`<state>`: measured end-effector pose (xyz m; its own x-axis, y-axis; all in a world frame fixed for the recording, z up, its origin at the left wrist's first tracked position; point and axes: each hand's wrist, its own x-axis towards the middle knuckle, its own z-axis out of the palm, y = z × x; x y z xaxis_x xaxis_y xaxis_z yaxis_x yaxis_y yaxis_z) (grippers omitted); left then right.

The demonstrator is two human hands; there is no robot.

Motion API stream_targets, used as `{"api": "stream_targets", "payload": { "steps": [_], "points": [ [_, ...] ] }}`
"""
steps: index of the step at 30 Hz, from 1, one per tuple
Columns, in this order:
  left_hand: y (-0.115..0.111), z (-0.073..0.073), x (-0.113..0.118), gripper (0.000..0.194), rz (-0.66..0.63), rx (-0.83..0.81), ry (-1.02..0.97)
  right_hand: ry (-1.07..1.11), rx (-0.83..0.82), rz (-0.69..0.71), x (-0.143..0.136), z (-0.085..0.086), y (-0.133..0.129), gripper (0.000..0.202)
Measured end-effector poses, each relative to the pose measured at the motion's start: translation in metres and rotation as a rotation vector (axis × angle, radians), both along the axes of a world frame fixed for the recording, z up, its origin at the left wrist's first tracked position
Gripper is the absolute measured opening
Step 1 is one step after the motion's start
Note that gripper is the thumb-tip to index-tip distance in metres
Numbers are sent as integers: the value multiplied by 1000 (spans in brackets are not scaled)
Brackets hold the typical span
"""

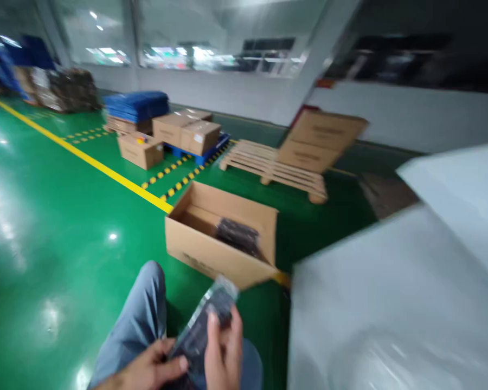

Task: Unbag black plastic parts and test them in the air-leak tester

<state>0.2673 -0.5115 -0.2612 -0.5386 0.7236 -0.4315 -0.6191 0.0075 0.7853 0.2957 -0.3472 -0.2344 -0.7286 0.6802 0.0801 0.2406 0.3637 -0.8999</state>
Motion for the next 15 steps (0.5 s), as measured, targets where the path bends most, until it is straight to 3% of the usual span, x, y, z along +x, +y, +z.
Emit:
{"api": "stream_targets", "payload": {
  "steps": [1, 3, 5, 10, 15],
  "points": [
    [-3, -1, 10, 75, -22, -7, -40, 7, -108, -67, 5, 6, -7, 66],
    [-15, 1, 19, 71, -57, -20, -89, 53, -297, -51, 3, 20, -17, 56],
    [-29, 5, 18, 65, -67, -6, -88, 122, -350, -30, -4, 34, -25, 46],
    [-42, 14, 14, 80, -109, 114, -171, 207, -341, 56, -8, 57, -35, 29],
    [-39, 20, 20, 87, -51, 41, -215, 240, -297, 86, -6, 60, -37, 32]
  ]
}}
